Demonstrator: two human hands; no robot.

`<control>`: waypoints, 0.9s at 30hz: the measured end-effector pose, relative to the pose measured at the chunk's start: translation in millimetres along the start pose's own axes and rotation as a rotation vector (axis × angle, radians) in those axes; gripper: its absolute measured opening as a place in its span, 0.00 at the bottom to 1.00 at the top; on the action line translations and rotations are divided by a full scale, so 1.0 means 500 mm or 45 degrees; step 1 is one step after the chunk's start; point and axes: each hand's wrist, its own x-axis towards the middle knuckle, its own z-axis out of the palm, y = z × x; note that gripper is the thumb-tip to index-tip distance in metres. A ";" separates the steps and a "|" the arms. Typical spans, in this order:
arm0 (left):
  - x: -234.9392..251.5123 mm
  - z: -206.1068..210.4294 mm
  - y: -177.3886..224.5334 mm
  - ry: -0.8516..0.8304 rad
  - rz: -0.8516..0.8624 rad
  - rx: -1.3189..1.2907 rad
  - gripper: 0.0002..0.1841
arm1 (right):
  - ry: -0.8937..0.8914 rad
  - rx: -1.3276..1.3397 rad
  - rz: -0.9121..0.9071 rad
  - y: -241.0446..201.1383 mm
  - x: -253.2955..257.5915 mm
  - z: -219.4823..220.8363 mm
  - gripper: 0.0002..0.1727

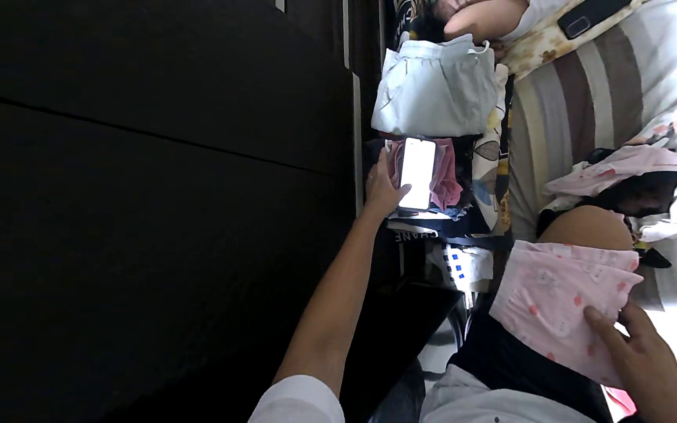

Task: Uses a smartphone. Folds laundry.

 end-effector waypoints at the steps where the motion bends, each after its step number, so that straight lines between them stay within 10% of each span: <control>1: -0.011 0.005 0.001 0.018 0.042 0.070 0.60 | 0.002 0.005 -0.002 0.000 0.000 0.000 0.35; 27: -0.047 0.015 -0.006 -0.098 -0.014 0.196 0.67 | -0.004 -0.018 -0.017 0.004 -0.001 0.002 0.34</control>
